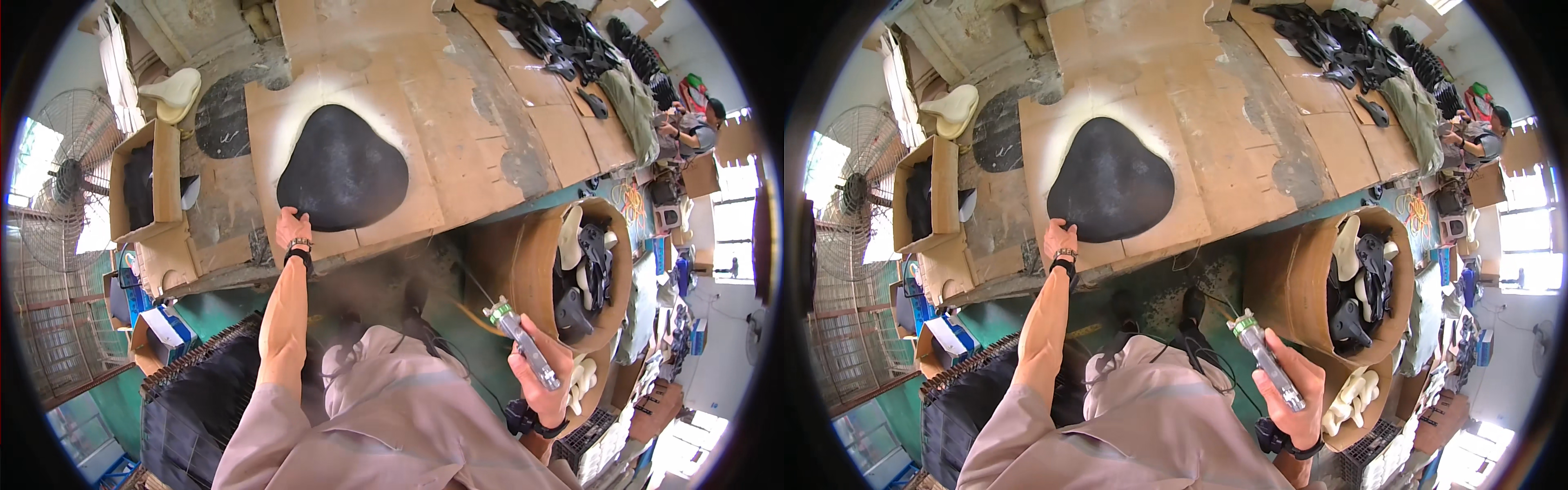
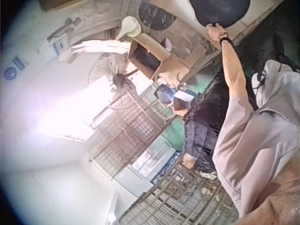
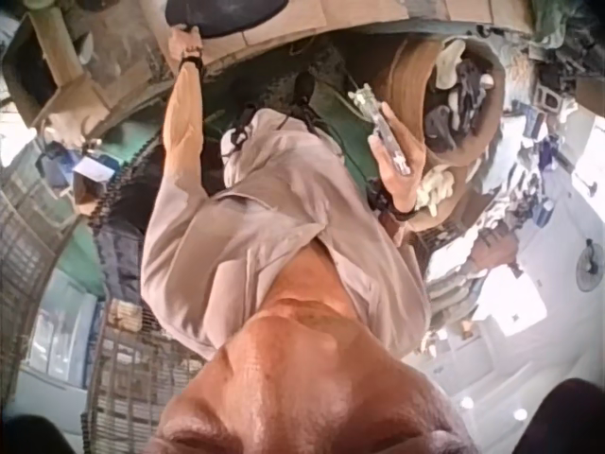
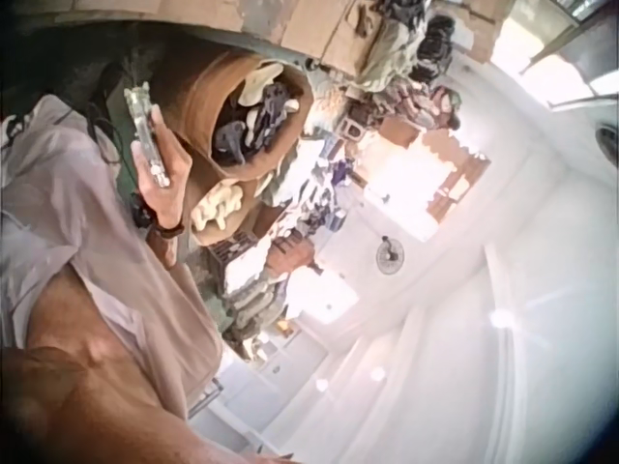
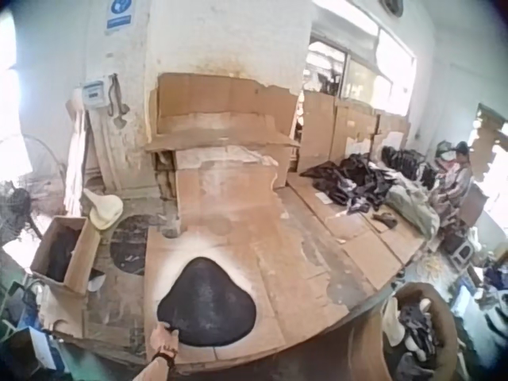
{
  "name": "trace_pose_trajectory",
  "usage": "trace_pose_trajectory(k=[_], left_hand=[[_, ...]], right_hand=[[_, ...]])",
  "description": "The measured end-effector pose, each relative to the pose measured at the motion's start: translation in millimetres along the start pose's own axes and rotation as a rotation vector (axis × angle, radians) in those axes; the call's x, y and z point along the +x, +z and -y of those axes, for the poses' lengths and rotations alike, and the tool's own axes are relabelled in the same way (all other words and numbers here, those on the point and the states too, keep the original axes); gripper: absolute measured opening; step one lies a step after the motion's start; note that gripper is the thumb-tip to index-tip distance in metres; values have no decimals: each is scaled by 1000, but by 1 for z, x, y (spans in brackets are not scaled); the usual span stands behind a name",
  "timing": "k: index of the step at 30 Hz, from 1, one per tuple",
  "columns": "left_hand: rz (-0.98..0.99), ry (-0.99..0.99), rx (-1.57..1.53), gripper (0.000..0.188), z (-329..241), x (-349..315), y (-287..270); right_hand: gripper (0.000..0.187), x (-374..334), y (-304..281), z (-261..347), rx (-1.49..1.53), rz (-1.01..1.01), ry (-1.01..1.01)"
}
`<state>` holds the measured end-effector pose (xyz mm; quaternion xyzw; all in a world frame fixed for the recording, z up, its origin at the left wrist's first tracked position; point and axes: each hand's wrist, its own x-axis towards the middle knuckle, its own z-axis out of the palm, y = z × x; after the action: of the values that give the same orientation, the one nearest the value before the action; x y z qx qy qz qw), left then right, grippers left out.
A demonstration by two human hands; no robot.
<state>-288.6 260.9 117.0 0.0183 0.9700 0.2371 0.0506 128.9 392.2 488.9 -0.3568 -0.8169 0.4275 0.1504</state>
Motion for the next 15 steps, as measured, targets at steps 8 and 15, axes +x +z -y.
trace_pose_trajectory(k=[8,15], left_hand=[[-85,40,-170,28,10,15,19],[274,-903,-1488,22,15,38,41]], right_hand=[[51,-2,10,-2,59,-67,-74],[48,-2,0,-11,12,-62,-155]])
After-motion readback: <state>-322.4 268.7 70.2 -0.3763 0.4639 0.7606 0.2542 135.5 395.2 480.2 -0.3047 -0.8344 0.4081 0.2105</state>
